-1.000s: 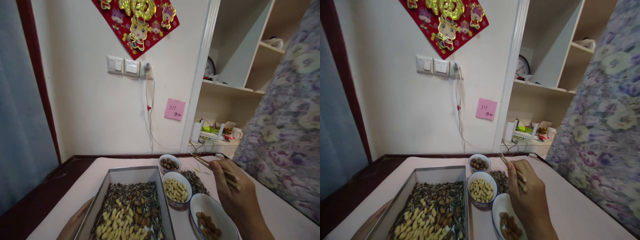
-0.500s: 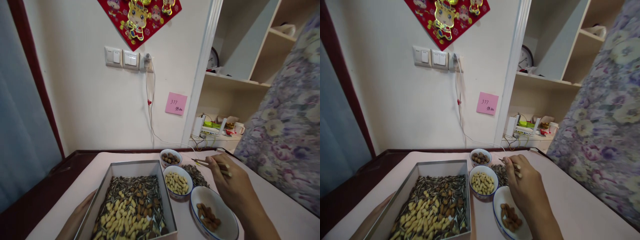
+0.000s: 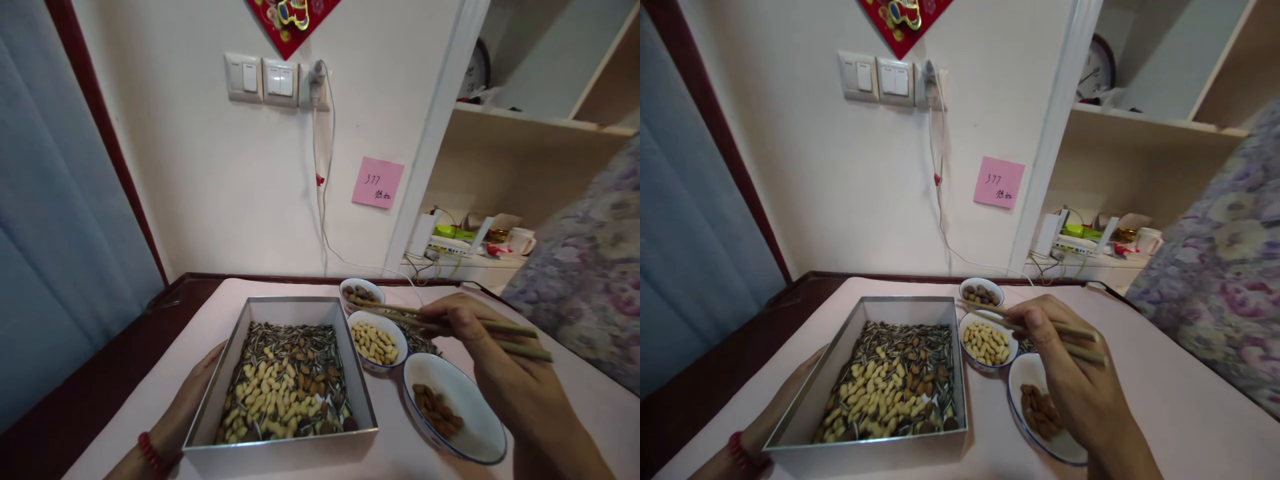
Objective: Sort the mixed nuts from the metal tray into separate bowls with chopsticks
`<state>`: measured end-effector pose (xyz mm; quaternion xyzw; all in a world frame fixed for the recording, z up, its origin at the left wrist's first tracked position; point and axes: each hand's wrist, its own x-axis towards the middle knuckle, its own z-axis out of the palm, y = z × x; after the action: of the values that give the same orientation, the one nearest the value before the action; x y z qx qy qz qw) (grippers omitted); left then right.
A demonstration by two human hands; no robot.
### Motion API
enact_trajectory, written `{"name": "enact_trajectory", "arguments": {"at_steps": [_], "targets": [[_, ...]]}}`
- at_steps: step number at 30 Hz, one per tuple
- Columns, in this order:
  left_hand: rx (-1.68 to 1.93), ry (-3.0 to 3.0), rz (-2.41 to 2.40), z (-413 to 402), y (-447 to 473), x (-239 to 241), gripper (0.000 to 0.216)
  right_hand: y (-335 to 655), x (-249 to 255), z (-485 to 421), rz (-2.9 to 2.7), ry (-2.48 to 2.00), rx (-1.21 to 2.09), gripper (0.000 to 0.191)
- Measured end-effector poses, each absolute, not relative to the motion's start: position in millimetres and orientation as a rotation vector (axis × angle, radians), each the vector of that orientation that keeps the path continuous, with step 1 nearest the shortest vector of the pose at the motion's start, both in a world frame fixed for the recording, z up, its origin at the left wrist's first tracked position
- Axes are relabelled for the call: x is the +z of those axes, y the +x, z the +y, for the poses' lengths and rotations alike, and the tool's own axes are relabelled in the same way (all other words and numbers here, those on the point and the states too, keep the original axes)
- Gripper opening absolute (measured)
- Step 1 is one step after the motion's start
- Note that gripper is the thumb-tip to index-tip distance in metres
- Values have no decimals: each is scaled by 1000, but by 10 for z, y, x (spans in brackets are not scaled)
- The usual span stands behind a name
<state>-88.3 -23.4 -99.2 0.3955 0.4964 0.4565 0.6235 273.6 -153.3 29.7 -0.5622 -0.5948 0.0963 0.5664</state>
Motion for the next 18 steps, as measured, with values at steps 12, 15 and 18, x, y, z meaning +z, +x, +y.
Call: {"name": "enact_trajectory", "arguments": {"at_steps": [12, 15, 18], "targets": [[1064, 881, 1117, -271, -851, -973, 55, 2289, 161, -1344, -1791, -1470, 636, 42], [1037, 871, 1100, -264, -863, -999, 61, 2257, 117, -1317, -1798, -1487, 600, 39], [1028, 880, 1087, -253, -881, -1035, 60, 2229, 68, -1284, -1822, -1509, 572, 39]]}}
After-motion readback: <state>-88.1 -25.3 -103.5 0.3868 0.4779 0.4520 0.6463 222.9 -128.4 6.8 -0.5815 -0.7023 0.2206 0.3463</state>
